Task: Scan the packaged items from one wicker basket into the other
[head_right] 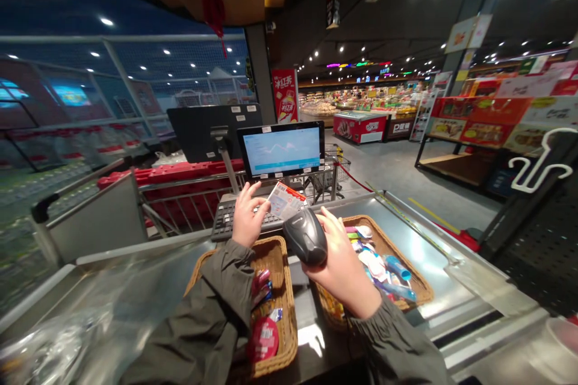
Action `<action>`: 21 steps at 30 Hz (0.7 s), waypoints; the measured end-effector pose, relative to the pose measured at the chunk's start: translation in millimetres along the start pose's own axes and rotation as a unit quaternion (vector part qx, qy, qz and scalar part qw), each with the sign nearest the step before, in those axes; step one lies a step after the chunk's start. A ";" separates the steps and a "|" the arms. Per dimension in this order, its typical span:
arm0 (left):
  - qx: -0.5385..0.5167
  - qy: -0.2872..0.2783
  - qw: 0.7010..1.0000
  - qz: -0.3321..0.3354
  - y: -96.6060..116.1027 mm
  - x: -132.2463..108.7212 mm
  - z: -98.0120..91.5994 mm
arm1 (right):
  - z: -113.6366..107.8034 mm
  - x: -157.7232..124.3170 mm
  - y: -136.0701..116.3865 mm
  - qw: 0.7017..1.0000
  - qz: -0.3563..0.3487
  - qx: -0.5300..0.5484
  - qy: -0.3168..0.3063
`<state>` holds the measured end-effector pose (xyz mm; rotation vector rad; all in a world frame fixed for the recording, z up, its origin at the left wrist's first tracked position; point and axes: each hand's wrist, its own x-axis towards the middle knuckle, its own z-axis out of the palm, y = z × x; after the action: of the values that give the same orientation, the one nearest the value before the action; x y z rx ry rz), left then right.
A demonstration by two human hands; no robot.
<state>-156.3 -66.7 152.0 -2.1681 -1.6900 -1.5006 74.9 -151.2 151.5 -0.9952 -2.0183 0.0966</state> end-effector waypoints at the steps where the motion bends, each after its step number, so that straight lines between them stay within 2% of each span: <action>1: -0.001 0.000 1.000 -0.001 -0.7 -0.8 -0.8 | 1.2 -0.1 -0.9 1.000 0.004 0.002 -0.004; 15: 0.010 0.003 1.000 -0.012 -2.1 -5.8 -11.5 | 2.4 -0.7 -4.9 1.000 0.004 0.000 -0.012; 21: 0.035 -0.003 0.999 -0.017 -10.0 -11.2 -12.4 | 3.8 -2.6 -1.7 1.000 -0.001 0.002 -0.010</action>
<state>-171.6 -77.4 146.1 -2.1215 -1.7630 -1.4213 71.9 -153.1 148.1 -0.9946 -2.0366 0.1100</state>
